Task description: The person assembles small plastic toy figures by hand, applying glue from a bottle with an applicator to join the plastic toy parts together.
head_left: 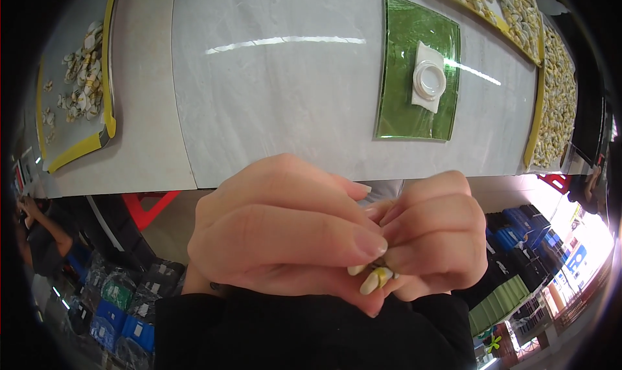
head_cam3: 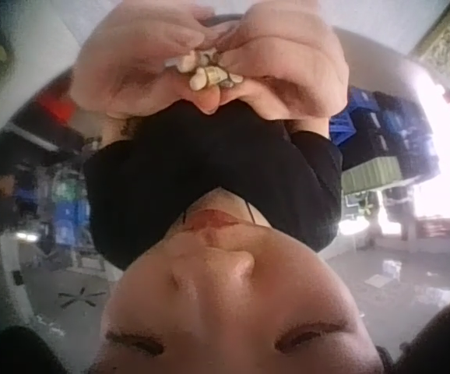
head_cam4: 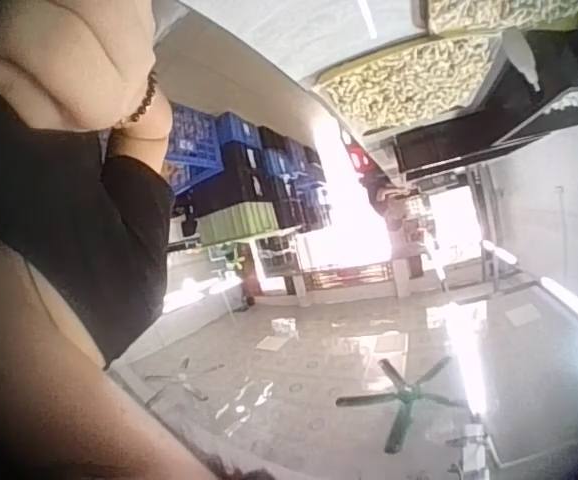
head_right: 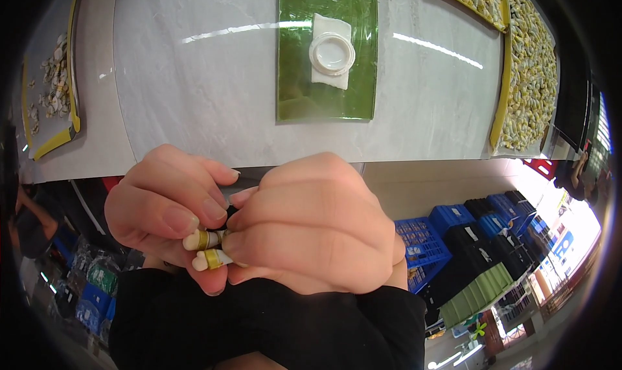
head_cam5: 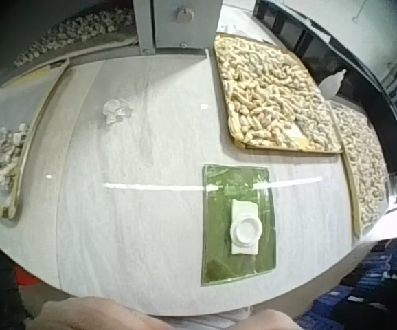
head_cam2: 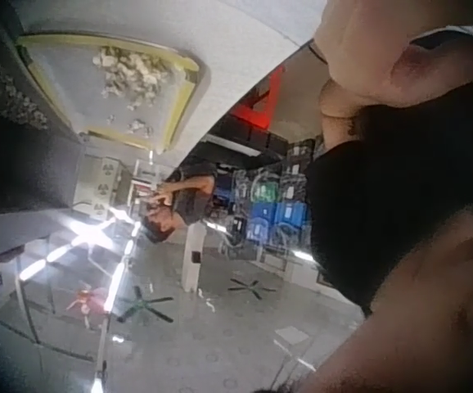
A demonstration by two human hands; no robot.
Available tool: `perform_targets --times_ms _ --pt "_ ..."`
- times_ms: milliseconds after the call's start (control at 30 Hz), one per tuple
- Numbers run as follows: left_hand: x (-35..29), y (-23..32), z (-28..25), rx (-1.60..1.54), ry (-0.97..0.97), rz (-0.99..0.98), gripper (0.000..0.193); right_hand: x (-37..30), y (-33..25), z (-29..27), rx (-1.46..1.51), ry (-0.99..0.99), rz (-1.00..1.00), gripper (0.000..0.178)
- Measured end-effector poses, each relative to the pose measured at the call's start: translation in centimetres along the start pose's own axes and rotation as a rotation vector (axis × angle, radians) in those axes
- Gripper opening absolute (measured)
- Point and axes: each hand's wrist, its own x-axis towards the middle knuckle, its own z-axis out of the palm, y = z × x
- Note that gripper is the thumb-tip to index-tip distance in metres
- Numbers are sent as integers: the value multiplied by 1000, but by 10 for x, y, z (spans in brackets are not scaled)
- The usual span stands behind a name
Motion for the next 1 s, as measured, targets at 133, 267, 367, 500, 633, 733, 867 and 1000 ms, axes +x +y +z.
perform_targets --times_ms 133,267,367,500,633,733,867,1000 --pt "-2 -3 -5 -29 -84 23 43 -2 -3 4 -129 28 -167 15" --pt "-8 -5 1 -65 -16 48 40 -3 -9 7 -230 21 -176 13" --pt "-8 -4 -2 -74 -52 67 40 -4 -8 16 -273 93 -252 13" --pt "-7 -7 -3 -78 -68 96 40 -4 -2 20 -317 189 -359 16" --pt "-8 -9 -2 -141 -62 84 39 -1 -9 14 -441 63 -330 25" --pt "-10 -16 -7 -162 -118 119 37 0 -11 15 -472 67 -320 26" --pt "-8 -14 -2 -209 -29 44 35 -1 -10 13 -520 17 -317 25" --pt "-10 -15 2 -179 44 50 35 -1 -10 13 -493 37 -257 22"
